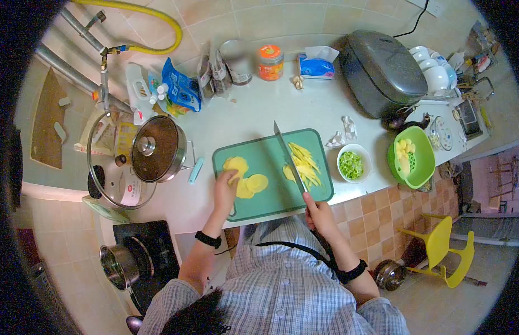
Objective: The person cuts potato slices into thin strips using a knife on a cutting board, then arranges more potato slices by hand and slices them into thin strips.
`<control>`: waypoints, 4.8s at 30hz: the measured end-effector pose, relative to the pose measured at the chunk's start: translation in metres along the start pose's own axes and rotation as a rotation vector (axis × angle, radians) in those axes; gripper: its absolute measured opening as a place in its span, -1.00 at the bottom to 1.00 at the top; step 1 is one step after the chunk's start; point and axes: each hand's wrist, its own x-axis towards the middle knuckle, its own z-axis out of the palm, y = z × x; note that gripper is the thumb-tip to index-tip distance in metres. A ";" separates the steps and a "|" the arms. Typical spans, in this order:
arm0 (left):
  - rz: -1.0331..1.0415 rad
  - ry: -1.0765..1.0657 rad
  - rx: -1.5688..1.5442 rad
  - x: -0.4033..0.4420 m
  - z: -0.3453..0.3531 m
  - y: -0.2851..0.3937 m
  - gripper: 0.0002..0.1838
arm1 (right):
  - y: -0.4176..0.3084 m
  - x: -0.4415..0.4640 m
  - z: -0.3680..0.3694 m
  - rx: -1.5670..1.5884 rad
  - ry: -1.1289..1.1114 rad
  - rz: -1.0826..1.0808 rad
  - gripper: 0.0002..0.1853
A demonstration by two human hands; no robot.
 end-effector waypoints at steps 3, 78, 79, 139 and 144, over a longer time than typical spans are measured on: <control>-0.073 0.021 -0.006 0.026 -0.002 -0.013 -0.75 | -0.001 -0.002 0.001 0.006 0.003 -0.007 -0.42; 0.098 -0.180 0.238 -0.022 -0.001 -0.008 -0.47 | -0.011 0.009 0.012 -0.019 0.011 -0.006 -0.42; 0.103 -0.184 0.231 -0.021 0.000 -0.009 -0.48 | -0.011 0.009 0.012 -0.018 0.011 -0.005 -0.42; -0.529 0.233 0.133 -0.041 0.067 0.021 -0.41 | -0.021 0.026 -0.020 -0.214 -0.198 -0.053 -0.40; -0.502 0.206 0.031 -0.040 0.079 0.039 -0.49 | -0.025 0.033 -0.040 -0.189 -0.270 0.073 -0.43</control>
